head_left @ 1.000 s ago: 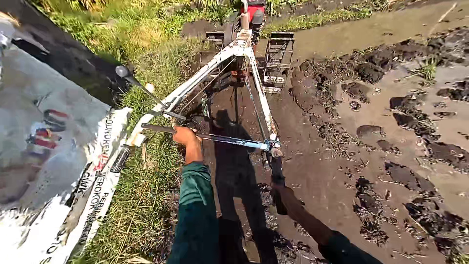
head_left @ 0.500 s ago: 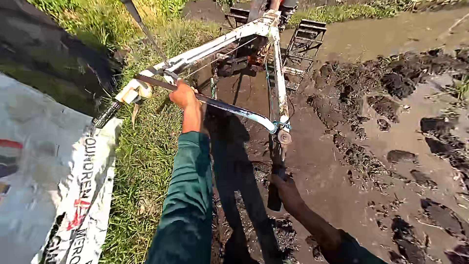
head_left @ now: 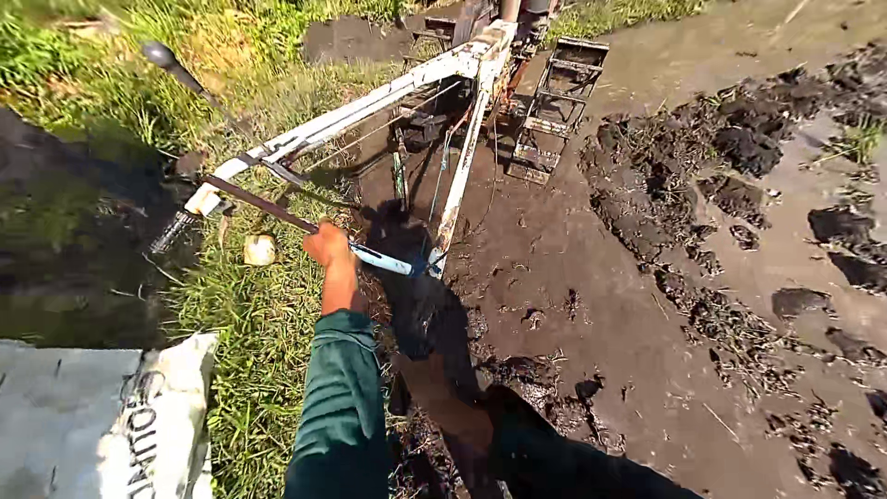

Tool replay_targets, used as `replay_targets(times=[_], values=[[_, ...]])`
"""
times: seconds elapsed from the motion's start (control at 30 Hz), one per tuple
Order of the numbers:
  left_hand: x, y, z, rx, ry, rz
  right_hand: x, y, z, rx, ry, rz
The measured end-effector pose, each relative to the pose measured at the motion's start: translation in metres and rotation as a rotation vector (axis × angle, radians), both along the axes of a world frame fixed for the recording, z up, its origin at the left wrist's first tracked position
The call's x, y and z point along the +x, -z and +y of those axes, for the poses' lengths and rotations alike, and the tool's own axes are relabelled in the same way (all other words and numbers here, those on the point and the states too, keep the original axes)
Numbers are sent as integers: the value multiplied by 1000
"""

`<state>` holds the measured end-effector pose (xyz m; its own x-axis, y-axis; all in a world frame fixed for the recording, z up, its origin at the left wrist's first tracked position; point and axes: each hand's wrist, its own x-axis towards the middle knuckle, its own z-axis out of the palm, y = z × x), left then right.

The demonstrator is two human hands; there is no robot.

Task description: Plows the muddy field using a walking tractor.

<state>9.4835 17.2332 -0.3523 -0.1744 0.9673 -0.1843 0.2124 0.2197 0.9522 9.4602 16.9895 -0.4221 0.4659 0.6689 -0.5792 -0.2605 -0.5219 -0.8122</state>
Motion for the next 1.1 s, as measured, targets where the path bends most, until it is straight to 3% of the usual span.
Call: replay_targets(times=[0.23, 0.37, 0.7, 0.9, 1.1], values=[[31, -12, 210, 69, 16, -203, 15, 0, 194, 182, -17, 122], [57, -23, 323, 66, 40, -285, 43, -16, 314, 162, -105, 265], [136, -9, 554, 54, 105, 294, 123, 11, 561, 281, -201, 244], [215, -19, 677, 52, 150, 492, 190, 11, 694, 226, -213, 296], [292, -17, 820, 60, 207, 504, 254, 7, 835, 205, -150, 397]])
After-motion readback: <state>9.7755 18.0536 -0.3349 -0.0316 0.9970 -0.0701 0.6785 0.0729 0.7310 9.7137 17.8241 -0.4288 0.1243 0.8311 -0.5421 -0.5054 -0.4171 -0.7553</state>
